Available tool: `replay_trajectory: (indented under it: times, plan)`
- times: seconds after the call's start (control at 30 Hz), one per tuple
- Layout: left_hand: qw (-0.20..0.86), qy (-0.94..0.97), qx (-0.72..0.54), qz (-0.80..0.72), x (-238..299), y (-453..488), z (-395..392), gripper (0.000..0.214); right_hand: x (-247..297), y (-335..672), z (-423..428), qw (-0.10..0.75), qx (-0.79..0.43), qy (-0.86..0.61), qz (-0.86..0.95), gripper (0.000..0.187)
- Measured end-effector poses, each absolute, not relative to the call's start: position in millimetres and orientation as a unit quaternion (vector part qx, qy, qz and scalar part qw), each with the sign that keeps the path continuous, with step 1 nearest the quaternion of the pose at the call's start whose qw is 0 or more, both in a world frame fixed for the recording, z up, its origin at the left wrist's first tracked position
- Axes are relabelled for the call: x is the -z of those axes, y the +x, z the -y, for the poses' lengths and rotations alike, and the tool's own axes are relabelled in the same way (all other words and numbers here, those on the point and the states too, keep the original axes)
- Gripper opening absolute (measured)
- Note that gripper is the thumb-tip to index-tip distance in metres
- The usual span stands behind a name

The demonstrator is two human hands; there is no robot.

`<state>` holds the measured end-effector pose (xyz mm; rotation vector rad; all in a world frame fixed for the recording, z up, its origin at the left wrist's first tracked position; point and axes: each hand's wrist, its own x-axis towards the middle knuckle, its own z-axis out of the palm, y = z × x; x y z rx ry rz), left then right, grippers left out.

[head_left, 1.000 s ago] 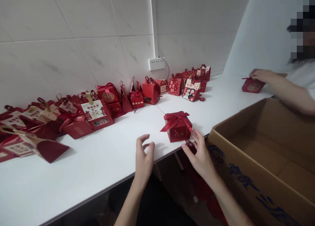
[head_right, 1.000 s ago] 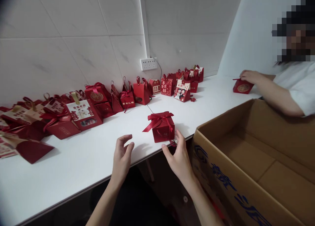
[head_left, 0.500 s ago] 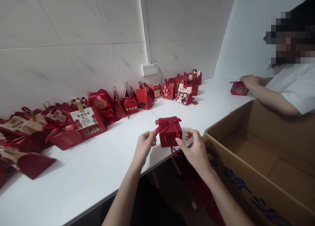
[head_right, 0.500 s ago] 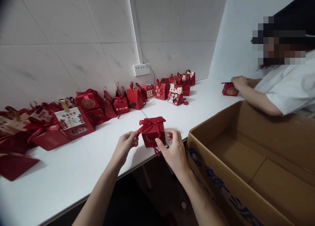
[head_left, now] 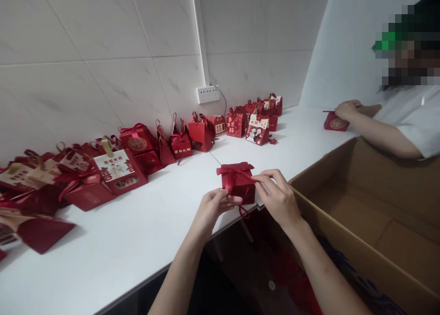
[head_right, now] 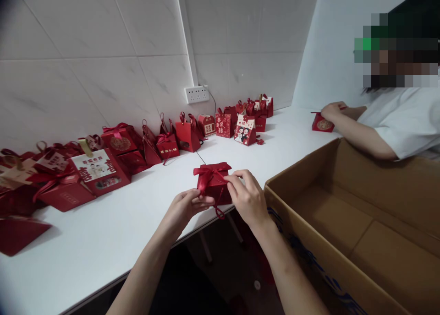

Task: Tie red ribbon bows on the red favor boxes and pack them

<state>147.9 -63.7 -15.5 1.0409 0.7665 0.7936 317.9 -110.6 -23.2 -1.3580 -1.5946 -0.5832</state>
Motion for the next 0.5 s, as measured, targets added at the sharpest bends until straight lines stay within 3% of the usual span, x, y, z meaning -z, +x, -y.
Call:
replay_trajectory:
  times: [0.13,0.2,0.3,0.4,0.5]
  plan:
    - [0.639,0.602,-0.26,-0.402,13.0,126.4,59.6,0.032,33.8,326.3,114.7,0.442,0.252,-0.547,0.665,0.022]
    - [0.474,0.699,-0.253,-0.473,0.2,114.0,56.1,0.033,37.0,327.5,114.9,0.453,0.242,-0.548,0.66,0.021]
    - [0.184,0.762,-0.382,-0.489,-24.5,113.6,47.2,0.016,37.1,326.4,112.2,0.472,0.236,-0.545,0.651,0.019]
    - [0.133,0.877,-0.339,-0.313,-38.0,134.7,33.2,0.016,32.7,324.4,108.2,0.47,0.236,-0.538,0.659,0.026]
    - [0.121,0.921,-0.254,-0.268,-35.7,154.2,18.4,0.025,25.2,324.2,105.1,0.448,0.246,-0.526,0.679,0.025]
